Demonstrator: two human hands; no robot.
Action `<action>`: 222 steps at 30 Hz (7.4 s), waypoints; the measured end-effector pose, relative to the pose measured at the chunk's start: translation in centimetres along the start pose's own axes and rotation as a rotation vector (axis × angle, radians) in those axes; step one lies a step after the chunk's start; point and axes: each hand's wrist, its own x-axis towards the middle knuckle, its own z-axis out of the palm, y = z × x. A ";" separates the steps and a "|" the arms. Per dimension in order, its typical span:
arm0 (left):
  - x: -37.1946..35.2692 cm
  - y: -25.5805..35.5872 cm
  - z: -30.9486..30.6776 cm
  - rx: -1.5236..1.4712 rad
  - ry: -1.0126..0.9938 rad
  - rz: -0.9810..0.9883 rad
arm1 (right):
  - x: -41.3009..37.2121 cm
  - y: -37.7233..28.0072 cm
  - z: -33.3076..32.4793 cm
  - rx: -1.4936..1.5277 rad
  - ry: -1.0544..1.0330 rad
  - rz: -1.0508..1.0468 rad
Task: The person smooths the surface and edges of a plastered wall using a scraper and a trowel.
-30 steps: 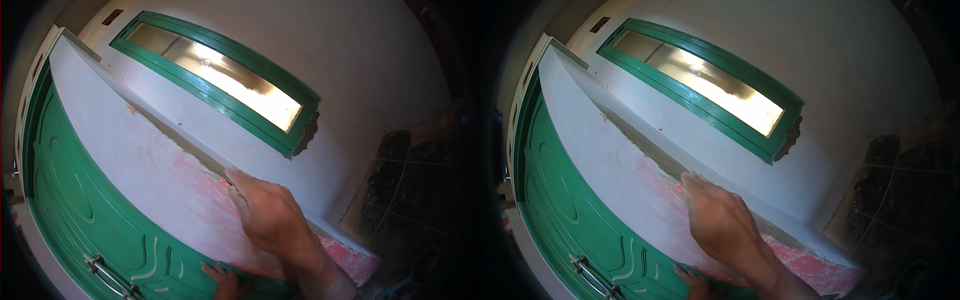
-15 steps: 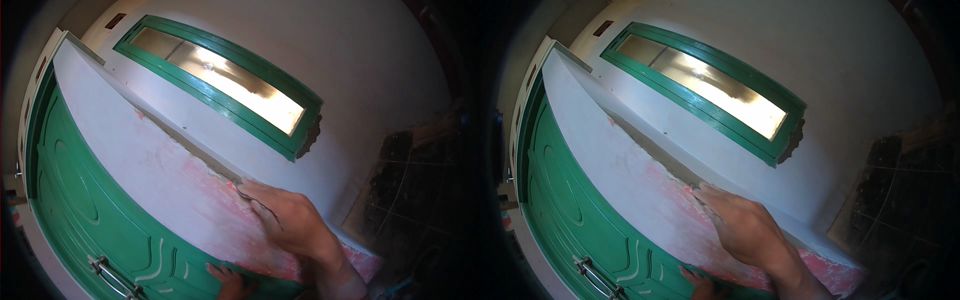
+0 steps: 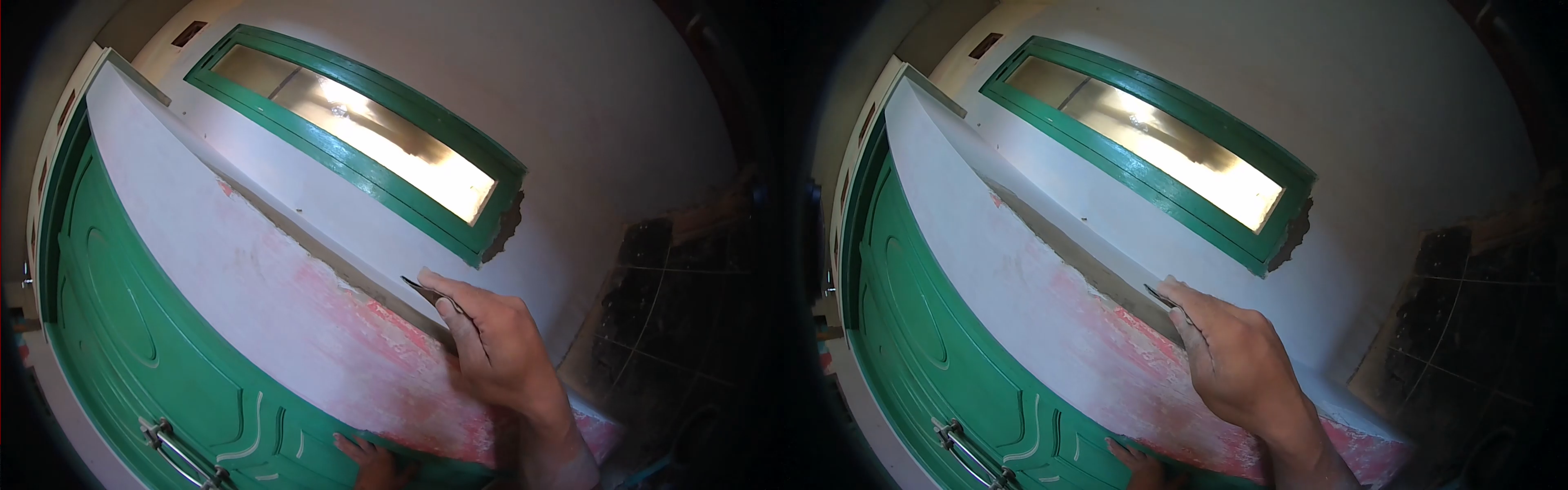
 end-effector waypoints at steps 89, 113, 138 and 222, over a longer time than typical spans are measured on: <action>0.8 0.3 1.6 -0.348 -0.179 0.039 | 3.0 -0.4 2.2 -0.075 -0.240 0.078; 0.0 0.8 0.2 -0.549 -0.145 0.087 | -0.3 -1.6 3.7 -0.366 0.276 -0.449; 0.0 1.0 -0.1 -0.497 -0.208 0.052 | -1.6 -0.7 8.9 -0.488 0.407 -0.401; -0.6 1.8 -2.9 -0.467 -0.179 0.047 | -1.5 -1.1 8.4 -0.534 0.312 -0.328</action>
